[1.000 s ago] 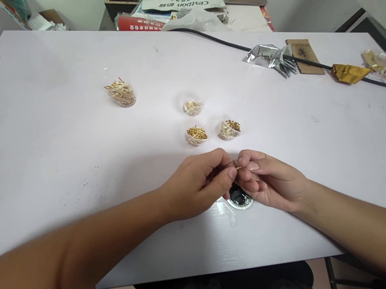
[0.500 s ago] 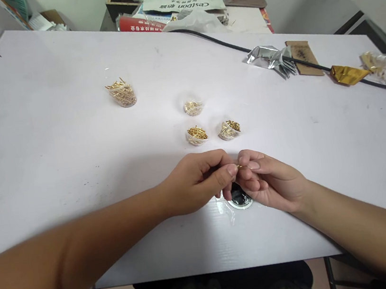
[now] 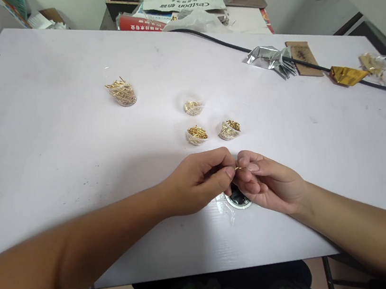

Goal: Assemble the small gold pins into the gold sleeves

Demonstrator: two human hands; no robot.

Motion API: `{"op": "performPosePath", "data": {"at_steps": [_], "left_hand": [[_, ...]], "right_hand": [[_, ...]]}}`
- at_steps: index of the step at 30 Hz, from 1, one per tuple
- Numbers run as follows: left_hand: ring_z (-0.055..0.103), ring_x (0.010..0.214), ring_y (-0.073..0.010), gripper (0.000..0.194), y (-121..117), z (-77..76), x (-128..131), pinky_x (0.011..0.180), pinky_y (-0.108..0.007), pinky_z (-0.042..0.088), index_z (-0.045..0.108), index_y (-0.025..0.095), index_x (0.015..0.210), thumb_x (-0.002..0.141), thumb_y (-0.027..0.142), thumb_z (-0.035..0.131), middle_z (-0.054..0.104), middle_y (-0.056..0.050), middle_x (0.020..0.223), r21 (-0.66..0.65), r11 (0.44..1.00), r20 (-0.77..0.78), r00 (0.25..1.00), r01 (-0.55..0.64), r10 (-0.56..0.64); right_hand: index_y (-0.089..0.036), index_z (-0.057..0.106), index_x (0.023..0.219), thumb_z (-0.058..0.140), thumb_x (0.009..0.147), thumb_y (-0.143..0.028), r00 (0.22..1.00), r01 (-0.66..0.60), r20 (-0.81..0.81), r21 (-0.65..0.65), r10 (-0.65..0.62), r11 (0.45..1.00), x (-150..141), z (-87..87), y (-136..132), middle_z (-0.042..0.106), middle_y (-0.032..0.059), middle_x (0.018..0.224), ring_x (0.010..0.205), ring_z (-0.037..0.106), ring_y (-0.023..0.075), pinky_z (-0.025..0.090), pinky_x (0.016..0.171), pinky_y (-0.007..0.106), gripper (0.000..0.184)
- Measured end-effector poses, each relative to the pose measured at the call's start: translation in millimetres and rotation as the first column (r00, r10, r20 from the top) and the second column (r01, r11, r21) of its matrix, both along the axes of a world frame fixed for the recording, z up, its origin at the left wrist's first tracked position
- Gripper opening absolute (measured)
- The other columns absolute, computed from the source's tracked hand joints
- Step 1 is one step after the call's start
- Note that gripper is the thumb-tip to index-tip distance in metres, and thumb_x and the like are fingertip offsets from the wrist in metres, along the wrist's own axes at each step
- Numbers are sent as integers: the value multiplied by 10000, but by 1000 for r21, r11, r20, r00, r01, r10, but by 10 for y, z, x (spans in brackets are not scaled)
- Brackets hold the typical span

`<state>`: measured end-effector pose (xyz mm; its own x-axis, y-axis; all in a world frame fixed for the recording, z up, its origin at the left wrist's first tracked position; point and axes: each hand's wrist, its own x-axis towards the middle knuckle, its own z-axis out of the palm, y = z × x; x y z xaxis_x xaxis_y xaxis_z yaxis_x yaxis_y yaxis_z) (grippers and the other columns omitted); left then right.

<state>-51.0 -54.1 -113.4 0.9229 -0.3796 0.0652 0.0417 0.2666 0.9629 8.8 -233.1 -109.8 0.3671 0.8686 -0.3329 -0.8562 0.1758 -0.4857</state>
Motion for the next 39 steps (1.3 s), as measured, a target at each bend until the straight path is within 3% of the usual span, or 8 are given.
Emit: {"op": "performPosePath", "data": {"at_steps": [15,19,28,39], "left_hand": [[563,665,-70,158,19,-3,24,622,-175,488,506,109,745,896,152,493,579,-21,733,32,999,38,999,-10,9],[566,688,-97,150,33,-4,14,621,-212,479,512,117,761,898,173,487,583,-30,747,91,996,58,998,-6,1],[489,642,-81,123,26,-13,2,591,-206,410,515,136,741,861,163,507,542,-2,710,282,949,252,965,-141,69],[436,614,-62,125,11,-23,-4,582,-178,386,510,139,725,849,153,511,501,19,681,311,925,330,937,-220,112]], "right_hand": [[-168,713,812,714,783,-130,1000,4,6,-6,-4,1000,3,-16,2,694,-24,690,569,654,41,524,538,70,48],[-161,713,816,710,784,-126,1000,4,5,-4,-4,1000,5,-8,0,695,-21,688,569,655,43,528,541,73,47],[-166,722,778,746,740,-142,1000,17,17,-58,-17,998,0,5,-7,687,-7,663,532,634,44,498,494,64,51],[-152,725,737,757,710,-139,997,63,40,-93,-60,994,-31,31,23,668,-12,628,507,612,26,469,468,44,44]]}}
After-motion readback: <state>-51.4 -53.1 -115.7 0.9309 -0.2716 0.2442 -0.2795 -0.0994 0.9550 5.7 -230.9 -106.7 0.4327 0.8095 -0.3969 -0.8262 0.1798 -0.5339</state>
